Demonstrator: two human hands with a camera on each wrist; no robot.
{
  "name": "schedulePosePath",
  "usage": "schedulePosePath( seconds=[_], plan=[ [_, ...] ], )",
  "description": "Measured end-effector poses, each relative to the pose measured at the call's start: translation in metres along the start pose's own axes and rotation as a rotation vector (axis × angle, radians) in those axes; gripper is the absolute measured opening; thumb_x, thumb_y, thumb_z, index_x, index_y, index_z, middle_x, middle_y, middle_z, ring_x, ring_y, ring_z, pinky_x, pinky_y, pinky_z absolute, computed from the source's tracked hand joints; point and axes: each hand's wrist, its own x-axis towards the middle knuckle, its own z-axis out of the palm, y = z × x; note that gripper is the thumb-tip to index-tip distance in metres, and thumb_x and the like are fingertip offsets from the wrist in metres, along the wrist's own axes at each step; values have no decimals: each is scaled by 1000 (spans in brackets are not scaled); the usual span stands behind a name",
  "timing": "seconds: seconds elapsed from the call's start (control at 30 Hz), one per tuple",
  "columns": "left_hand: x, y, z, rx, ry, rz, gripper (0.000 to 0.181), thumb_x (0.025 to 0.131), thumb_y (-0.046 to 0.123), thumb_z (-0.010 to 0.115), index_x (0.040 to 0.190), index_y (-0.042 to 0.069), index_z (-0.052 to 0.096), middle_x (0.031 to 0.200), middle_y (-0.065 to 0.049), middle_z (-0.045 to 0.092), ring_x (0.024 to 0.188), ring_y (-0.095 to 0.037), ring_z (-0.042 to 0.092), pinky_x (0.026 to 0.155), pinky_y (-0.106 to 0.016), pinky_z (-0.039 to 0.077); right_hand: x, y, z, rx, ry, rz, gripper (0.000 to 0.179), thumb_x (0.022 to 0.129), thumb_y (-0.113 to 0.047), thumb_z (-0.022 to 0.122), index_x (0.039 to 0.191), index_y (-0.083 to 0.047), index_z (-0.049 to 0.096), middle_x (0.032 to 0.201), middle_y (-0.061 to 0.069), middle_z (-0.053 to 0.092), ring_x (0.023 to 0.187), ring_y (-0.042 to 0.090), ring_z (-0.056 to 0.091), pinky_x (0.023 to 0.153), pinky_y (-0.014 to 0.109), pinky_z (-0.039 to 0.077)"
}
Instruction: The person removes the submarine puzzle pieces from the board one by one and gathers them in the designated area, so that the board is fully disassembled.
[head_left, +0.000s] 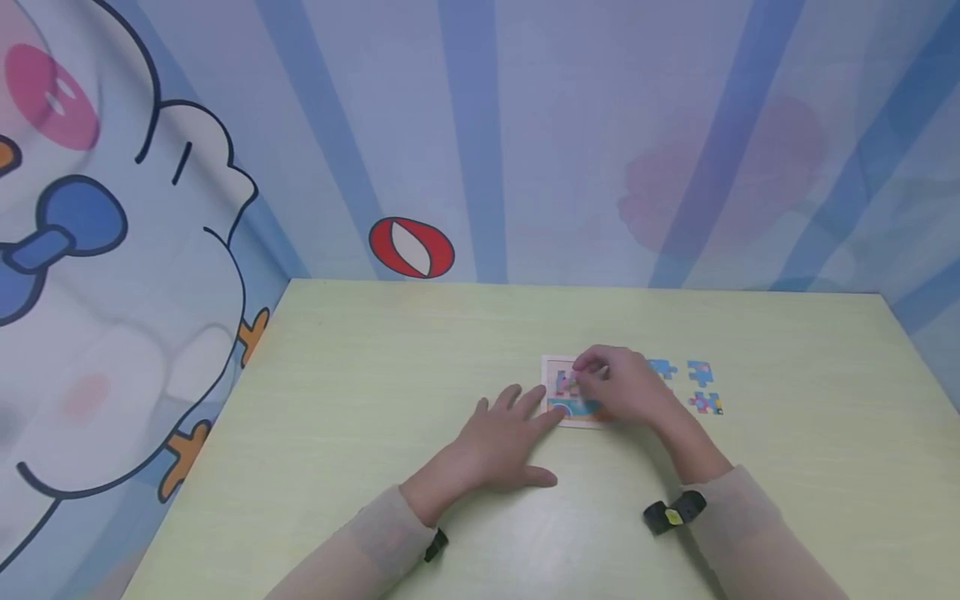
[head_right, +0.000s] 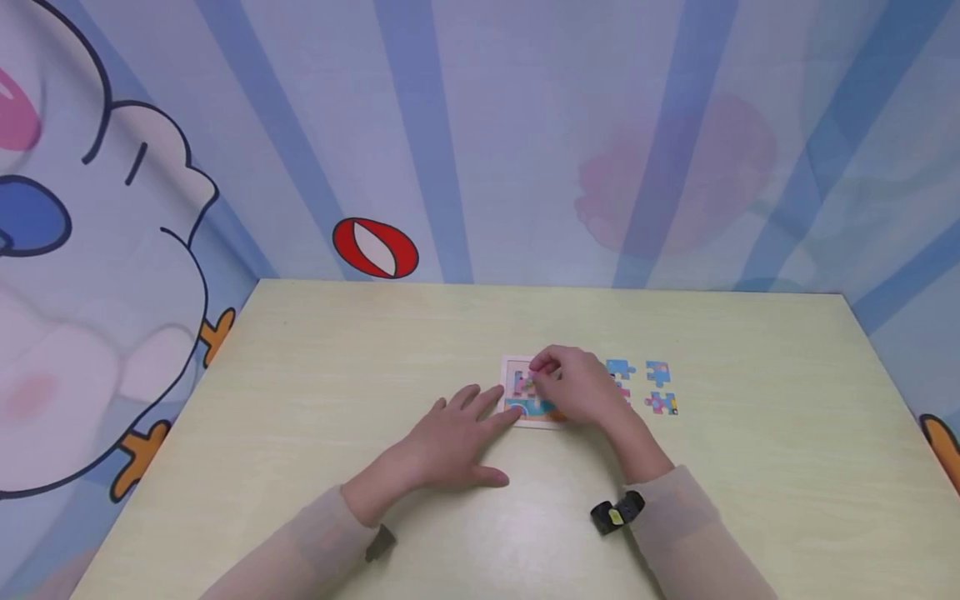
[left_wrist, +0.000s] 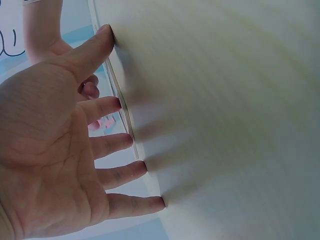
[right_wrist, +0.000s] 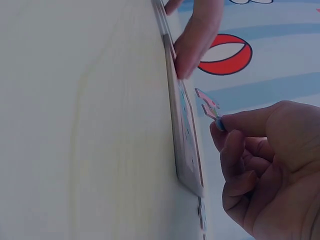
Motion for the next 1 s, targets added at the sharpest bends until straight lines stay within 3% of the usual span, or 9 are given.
schedulePosePath(
  seconds=[0.27,0.53,1.0],
  plan=[
    [0,2,-1,-7,0,-7,90,91,69,66,165,31,32,172,-6,21,154,-38,24,111,-67,35,-13,19,-22,-60,39,21,18,100,-22,66,112,-11,74,102,4,72,87,21,65,75,38,51],
    [0,2,-1,-9,-12,-16,90,91,68,66,165,32,30,172,-6,20,154,-38,22,113,-67,34,-25,34,-40,-66,45,53,19,100,-17,66,112,-4,73,99,8,71,82,22,62,66,35,51],
    [0,2,-3,-23,-20,-18,89,92,66,67,165,31,30,172,-6,20,154,-38,22,113,-67,33,-32,42,-49,-86,-7,105,15,99,-16,66,106,-4,72,94,6,67,82,22,57,69,35,47]
  ],
)
